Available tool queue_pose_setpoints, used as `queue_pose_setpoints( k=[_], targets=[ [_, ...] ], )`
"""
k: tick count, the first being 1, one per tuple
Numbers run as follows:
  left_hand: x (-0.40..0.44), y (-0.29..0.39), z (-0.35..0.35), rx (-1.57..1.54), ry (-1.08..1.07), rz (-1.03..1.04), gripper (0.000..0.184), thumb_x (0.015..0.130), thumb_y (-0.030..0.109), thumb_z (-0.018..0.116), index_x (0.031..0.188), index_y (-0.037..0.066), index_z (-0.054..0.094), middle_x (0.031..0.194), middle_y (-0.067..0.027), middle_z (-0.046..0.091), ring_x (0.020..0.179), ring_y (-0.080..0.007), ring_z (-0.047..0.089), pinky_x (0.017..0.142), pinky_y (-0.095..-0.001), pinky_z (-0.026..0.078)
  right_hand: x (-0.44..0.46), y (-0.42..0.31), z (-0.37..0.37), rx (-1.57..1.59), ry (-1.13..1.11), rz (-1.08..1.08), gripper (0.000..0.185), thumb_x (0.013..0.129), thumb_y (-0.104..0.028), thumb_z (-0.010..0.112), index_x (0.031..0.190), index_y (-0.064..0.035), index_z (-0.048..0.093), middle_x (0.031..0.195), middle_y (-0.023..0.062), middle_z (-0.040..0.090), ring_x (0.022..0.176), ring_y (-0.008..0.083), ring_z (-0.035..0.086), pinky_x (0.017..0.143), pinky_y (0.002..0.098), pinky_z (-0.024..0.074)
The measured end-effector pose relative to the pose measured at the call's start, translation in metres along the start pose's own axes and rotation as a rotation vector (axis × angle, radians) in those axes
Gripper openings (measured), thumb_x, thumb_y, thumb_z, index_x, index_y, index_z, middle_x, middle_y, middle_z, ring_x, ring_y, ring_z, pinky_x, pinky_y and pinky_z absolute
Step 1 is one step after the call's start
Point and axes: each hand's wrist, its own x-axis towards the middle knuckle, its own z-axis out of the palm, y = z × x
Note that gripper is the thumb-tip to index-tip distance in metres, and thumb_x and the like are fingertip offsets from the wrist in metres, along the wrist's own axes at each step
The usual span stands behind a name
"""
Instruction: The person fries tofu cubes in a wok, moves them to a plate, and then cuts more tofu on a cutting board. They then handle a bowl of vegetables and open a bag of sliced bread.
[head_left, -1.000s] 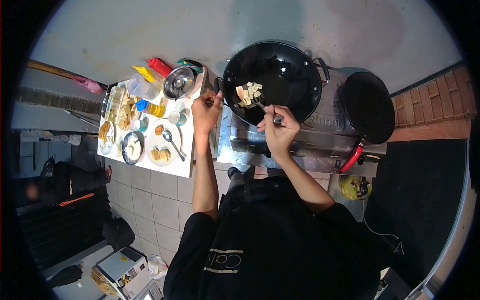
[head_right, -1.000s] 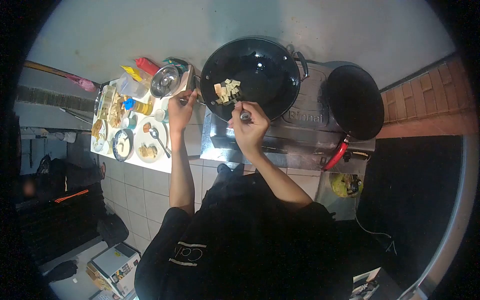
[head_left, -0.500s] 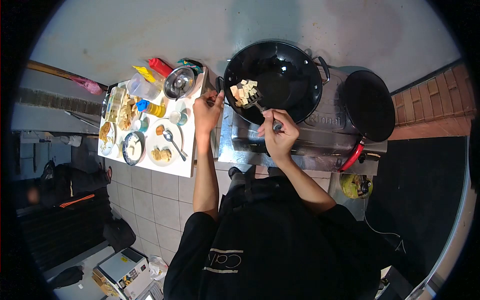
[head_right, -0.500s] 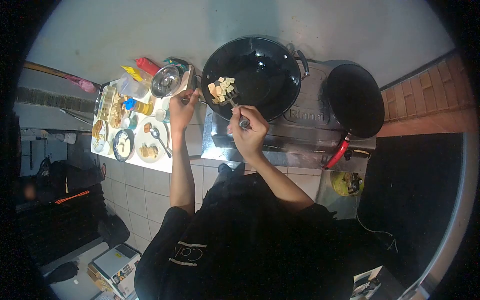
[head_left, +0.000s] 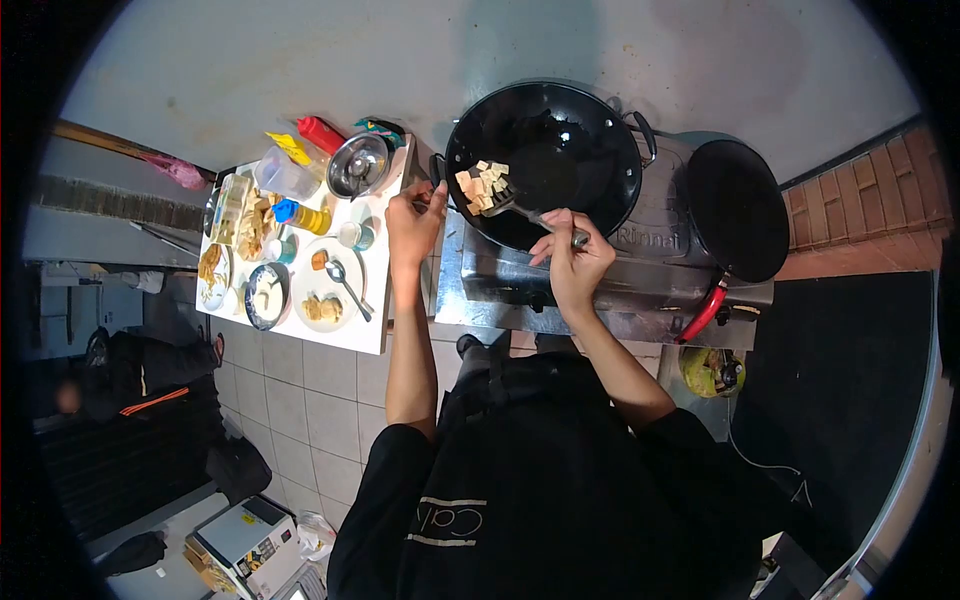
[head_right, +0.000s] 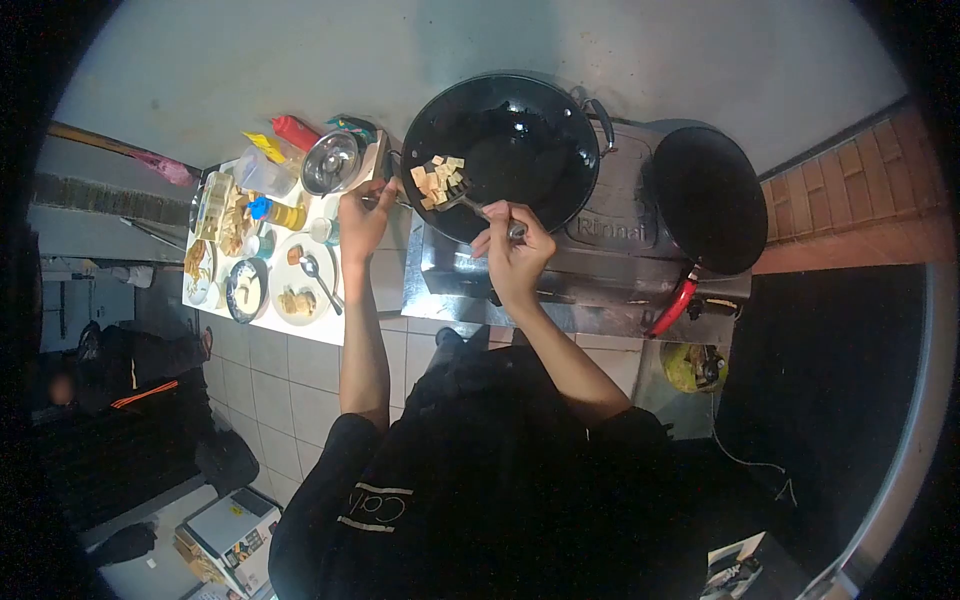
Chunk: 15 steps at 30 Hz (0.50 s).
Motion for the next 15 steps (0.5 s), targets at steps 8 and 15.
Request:
queue_pose_setpoints(
  k=[8,15],
  targets=[
    [-0.003,0.012,-0.004,0.023,-0.010,-0.009,0.035,0.083,0.020,0.068,0.096,-0.012,0.062,0.063,-0.0055,0.056,0.055,-0.0105,0.057,0.052,-0.0242,0.043,0.000,-0.005,-0.002,0.010,-0.001,0.004,0.020,0.093,-0.008,0.051,0.083,0.0071,0.058,0.079,0.0116,0.062,0.048,0.0127,0.059,0.039,0.0227,0.0468],
    [-0.004,0.011,-0.005,0.028,-0.011,0.005,0.034,0.083,0.019,0.068,0.097,-0.011,0.062,0.064,-0.0058,0.057,0.056,-0.0104,0.057,0.052,-0.0243,0.044,0.002,-0.010,-0.003,-0.030,0.016,0.024,0.028,0.095,-0.011,0.048,0.081,0.0105,0.057,0.080,0.0144,0.062,0.048,0.0144,0.059,0.038,0.0234,0.0468]
  ],
)
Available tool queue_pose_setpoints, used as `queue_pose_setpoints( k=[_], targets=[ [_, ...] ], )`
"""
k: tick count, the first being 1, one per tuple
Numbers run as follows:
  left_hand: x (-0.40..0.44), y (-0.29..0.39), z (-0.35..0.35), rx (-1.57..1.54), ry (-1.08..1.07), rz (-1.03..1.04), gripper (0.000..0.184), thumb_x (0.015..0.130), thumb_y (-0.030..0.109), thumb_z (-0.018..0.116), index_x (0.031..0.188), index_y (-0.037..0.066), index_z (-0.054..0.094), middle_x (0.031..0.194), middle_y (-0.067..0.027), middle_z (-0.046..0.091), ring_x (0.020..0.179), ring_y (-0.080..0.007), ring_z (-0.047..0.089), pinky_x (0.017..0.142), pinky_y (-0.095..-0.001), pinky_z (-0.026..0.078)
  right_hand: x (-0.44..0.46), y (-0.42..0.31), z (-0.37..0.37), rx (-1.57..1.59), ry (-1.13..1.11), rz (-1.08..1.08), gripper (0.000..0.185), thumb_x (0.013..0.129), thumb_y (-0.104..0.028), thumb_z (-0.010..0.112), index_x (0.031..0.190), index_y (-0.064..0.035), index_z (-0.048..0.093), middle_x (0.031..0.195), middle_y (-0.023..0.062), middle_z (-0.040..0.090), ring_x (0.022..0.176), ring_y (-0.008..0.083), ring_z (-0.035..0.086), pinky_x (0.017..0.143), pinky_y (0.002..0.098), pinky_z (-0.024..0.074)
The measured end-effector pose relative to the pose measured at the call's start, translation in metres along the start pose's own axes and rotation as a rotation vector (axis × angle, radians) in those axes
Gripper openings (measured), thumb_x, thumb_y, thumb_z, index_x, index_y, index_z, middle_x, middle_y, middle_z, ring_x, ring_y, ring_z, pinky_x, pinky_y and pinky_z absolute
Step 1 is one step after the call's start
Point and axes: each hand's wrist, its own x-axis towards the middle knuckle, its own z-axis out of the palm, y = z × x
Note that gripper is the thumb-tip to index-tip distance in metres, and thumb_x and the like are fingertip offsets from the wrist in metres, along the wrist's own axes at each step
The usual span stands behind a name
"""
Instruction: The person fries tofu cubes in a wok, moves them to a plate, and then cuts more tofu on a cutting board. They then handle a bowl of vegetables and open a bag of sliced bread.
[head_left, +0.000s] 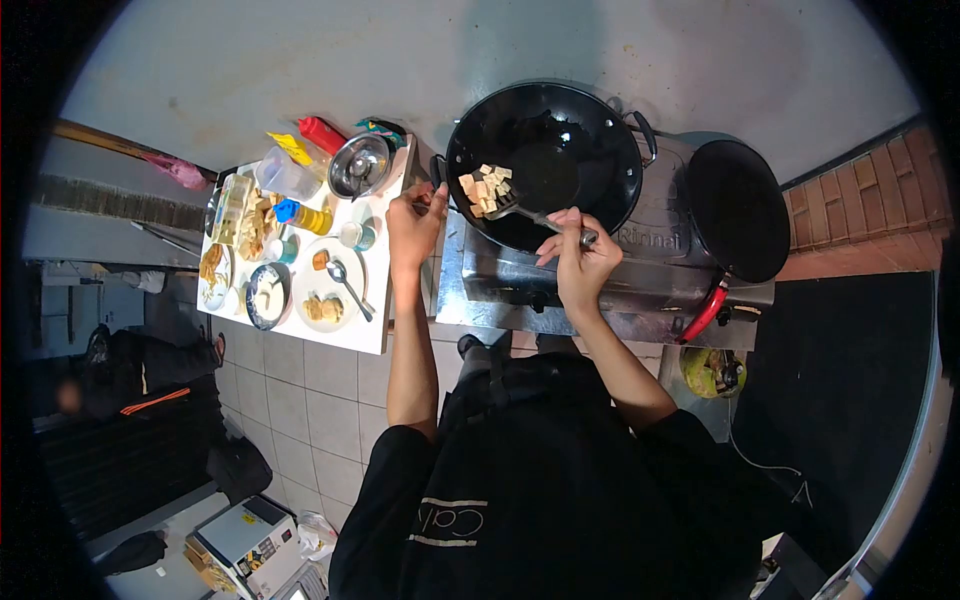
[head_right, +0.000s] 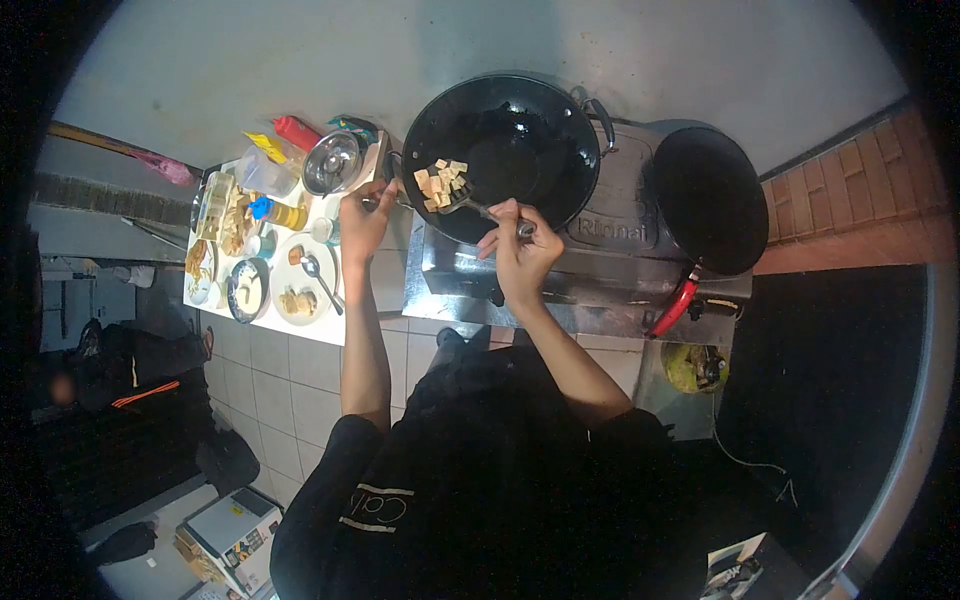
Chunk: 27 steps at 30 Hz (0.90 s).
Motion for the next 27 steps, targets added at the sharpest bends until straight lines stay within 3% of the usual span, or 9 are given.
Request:
queue_pose_setpoints(
  k=[19,27],
  targets=[
    [0.002,-0.008,0.003,-0.022,0.008,-0.014,0.033,0.082,0.020,0.069,0.095,-0.009,0.064,0.064,-0.0063,0.056,0.056,-0.0110,0.055,0.054,-0.0253,0.044,0.008,0.007,-0.002,0.010,0.006,-0.016,0.027,0.094,-0.013,0.050,0.080,0.0085,0.058,0.072,0.0111,0.061,0.047,0.0130,0.059,0.038,0.0232,0.0467],
    [0.003,-0.010,0.003,-0.009,0.004,-0.006,0.034,0.082,0.022,0.069,0.094,-0.009,0.064,0.065,-0.0059,0.056,0.056,-0.0107,0.055,0.053,-0.0251,0.043,0.011,0.001,-0.004,0.023,0.029,0.001,0.028,0.095,-0.013,0.049,0.081,0.0096,0.058,0.075,0.0132,0.062,0.048,0.0143,0.059,0.038,0.0234,0.0470]
  ],
)
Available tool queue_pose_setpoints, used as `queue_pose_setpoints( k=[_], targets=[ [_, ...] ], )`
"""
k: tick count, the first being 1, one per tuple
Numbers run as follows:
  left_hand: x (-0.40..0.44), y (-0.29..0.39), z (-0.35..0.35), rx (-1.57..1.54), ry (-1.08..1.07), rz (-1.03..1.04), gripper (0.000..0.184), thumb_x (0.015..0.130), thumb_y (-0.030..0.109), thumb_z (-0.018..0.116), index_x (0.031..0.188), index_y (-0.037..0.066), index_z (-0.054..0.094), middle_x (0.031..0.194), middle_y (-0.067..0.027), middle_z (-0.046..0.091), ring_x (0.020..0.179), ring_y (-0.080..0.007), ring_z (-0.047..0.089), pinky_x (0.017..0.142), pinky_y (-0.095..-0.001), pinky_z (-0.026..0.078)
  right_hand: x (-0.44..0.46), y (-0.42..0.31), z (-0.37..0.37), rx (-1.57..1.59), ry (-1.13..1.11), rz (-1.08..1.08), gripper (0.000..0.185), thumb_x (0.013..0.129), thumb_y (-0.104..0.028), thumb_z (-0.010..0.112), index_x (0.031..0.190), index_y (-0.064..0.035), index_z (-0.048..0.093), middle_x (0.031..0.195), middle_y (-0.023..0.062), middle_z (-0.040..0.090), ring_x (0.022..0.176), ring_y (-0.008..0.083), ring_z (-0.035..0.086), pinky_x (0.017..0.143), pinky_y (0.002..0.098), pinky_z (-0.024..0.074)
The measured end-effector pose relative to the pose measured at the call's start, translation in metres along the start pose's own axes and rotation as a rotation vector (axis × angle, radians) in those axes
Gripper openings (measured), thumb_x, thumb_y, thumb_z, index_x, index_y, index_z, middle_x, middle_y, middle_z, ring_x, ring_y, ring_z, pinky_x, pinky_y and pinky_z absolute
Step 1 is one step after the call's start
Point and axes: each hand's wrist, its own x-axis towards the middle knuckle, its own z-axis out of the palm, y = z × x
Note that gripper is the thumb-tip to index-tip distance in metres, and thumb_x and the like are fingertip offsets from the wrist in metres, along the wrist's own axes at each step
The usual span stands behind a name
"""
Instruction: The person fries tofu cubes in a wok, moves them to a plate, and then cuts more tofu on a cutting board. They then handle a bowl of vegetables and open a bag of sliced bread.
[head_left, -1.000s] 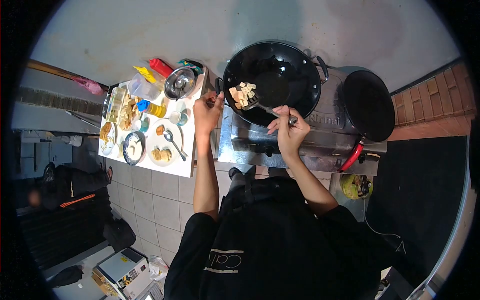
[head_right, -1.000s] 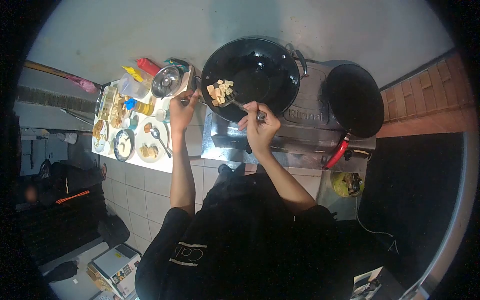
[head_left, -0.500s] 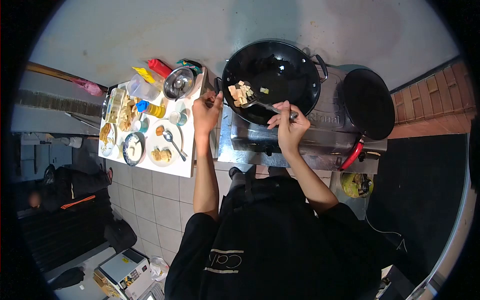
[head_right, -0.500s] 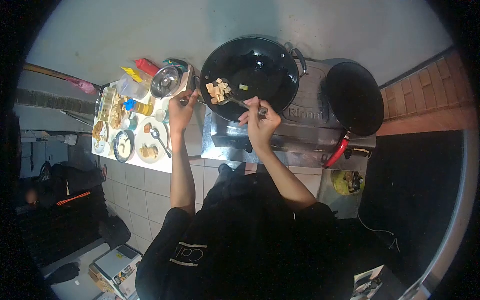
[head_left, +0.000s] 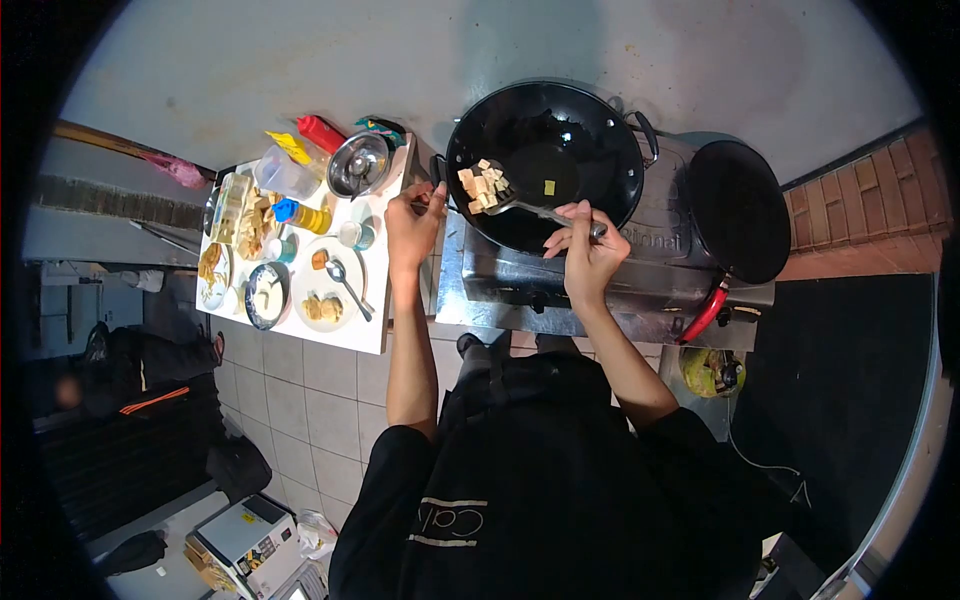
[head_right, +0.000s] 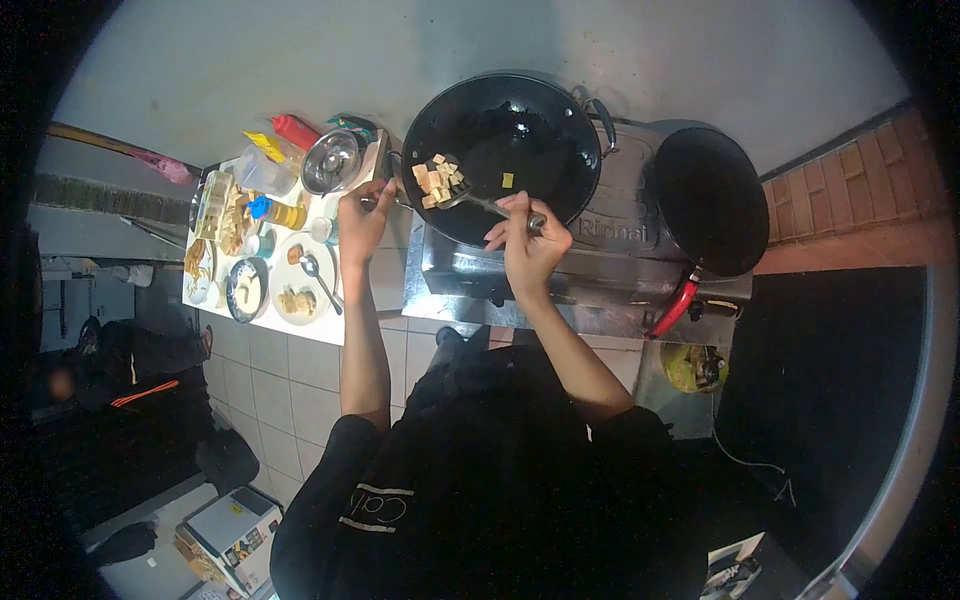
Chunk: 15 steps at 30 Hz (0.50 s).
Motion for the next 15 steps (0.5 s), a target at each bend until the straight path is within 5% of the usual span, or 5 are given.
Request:
queue_pose_setpoints(
  k=[15],
  targets=[
    [0.001,0.003,0.000,-0.050,-0.006,-0.016,0.031,0.082,0.019,0.069,0.093,-0.010,0.064,0.064,-0.0046,0.055,0.057,-0.0093,0.054,0.054,-0.0237,0.043,-0.002,0.013,-0.003,-0.071,-0.045,-0.053,0.018,0.092,-0.005,0.052,0.082,0.0092,0.059,0.081,0.0117,0.062,0.049,0.0135,0.060,0.039,0.0232,0.0473]
  ],
)
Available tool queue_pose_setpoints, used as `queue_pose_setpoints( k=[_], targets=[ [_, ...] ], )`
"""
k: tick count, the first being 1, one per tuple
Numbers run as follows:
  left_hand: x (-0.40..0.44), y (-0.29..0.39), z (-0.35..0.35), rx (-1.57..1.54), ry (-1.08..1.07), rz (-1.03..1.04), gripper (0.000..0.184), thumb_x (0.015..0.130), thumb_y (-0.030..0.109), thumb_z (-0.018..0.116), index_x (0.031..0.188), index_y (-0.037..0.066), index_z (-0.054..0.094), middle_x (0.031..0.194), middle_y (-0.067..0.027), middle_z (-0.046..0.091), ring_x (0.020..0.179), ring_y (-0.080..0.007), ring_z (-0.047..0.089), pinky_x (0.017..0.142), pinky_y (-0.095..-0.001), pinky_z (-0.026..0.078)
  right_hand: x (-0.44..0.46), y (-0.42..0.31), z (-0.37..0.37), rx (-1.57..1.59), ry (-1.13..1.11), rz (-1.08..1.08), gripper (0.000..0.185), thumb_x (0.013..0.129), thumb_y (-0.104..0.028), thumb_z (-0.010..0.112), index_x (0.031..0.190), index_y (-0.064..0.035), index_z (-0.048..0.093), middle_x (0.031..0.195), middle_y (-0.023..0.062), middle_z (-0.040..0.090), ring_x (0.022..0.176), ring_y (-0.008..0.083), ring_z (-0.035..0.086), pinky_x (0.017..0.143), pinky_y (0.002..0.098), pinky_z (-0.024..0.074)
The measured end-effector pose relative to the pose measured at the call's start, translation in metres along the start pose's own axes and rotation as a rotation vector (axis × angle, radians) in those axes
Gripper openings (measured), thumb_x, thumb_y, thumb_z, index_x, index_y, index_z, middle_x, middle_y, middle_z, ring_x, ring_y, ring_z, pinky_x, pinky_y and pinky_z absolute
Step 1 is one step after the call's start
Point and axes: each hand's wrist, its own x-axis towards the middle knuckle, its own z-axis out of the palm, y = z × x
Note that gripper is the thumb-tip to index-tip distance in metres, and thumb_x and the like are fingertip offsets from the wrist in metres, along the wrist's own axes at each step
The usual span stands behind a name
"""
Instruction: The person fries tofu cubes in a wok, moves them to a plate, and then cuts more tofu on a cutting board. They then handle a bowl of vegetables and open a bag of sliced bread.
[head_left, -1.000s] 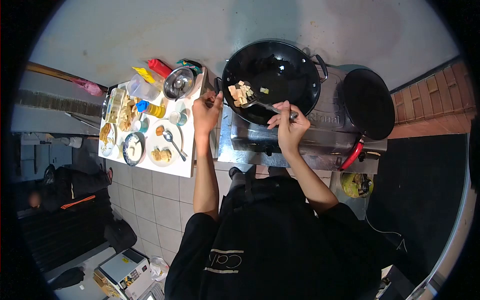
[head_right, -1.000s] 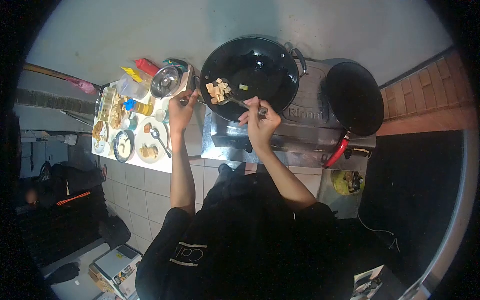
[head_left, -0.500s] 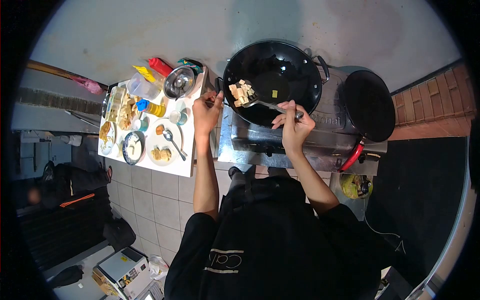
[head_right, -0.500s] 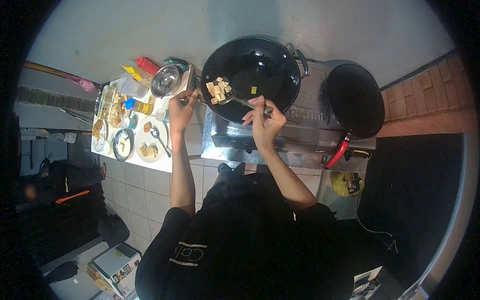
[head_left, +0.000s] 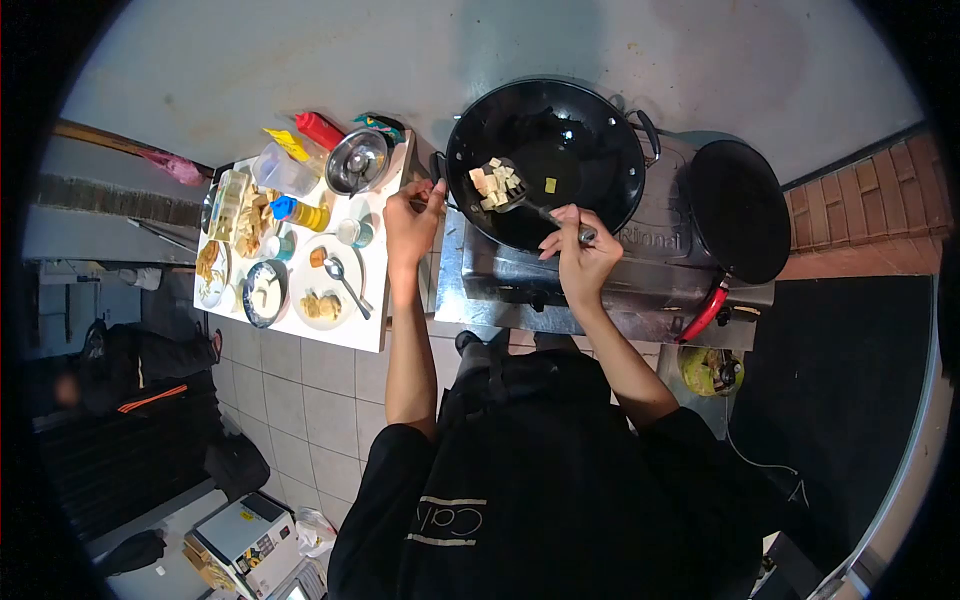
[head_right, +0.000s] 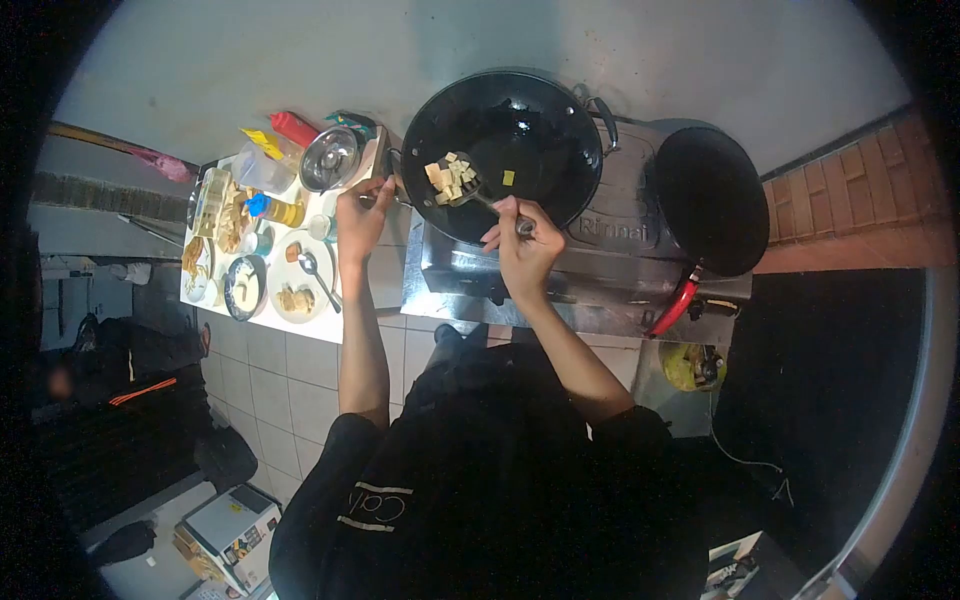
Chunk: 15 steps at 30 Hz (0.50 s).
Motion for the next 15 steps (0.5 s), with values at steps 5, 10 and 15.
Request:
queue_pose_setpoints(
  k=[5,10,15],
  targets=[
    [0.000,0.001,0.001,-0.014,0.007,-0.018,0.031,0.082,0.019,0.069,0.093,-0.010,0.064,0.064,-0.0049,0.055,0.056,-0.0096,0.054,0.053,-0.0239,0.043,-0.005,-0.003,0.005,0.032,-0.009,-0.004,0.015,0.091,-0.003,0.053,0.083,0.0085,0.059,0.083,0.0120,0.062,0.051,0.0136,0.061,0.040,0.0228,0.0475],
    [0.000,0.003,0.000,-0.012,0.003,-0.019,0.031,0.082,0.018,0.069,0.094,-0.010,0.064,0.064,-0.0046,0.055,0.055,-0.0096,0.054,0.052,-0.0240,0.043,-0.013,-0.004,0.008,-0.004,-0.070,-0.058,0.009,0.088,0.000,0.055,0.086,0.0072,0.060,0.086,0.0122,0.061,0.052,0.0130,0.061,0.040,0.0222,0.0480],
    [0.001,0.001,0.001,-0.028,0.002,-0.014,0.031,0.083,0.019,0.068,0.094,-0.010,0.064,0.063,-0.0047,0.055,0.054,-0.0098,0.055,0.052,-0.0239,0.043,-0.014,-0.005,0.008,-0.009,-0.072,-0.056,0.009,0.088,0.000,0.055,0.086,0.0073,0.060,0.087,0.0123,0.061,0.052,0.0129,0.061,0.040,0.0221,0.0482]
  ],
)
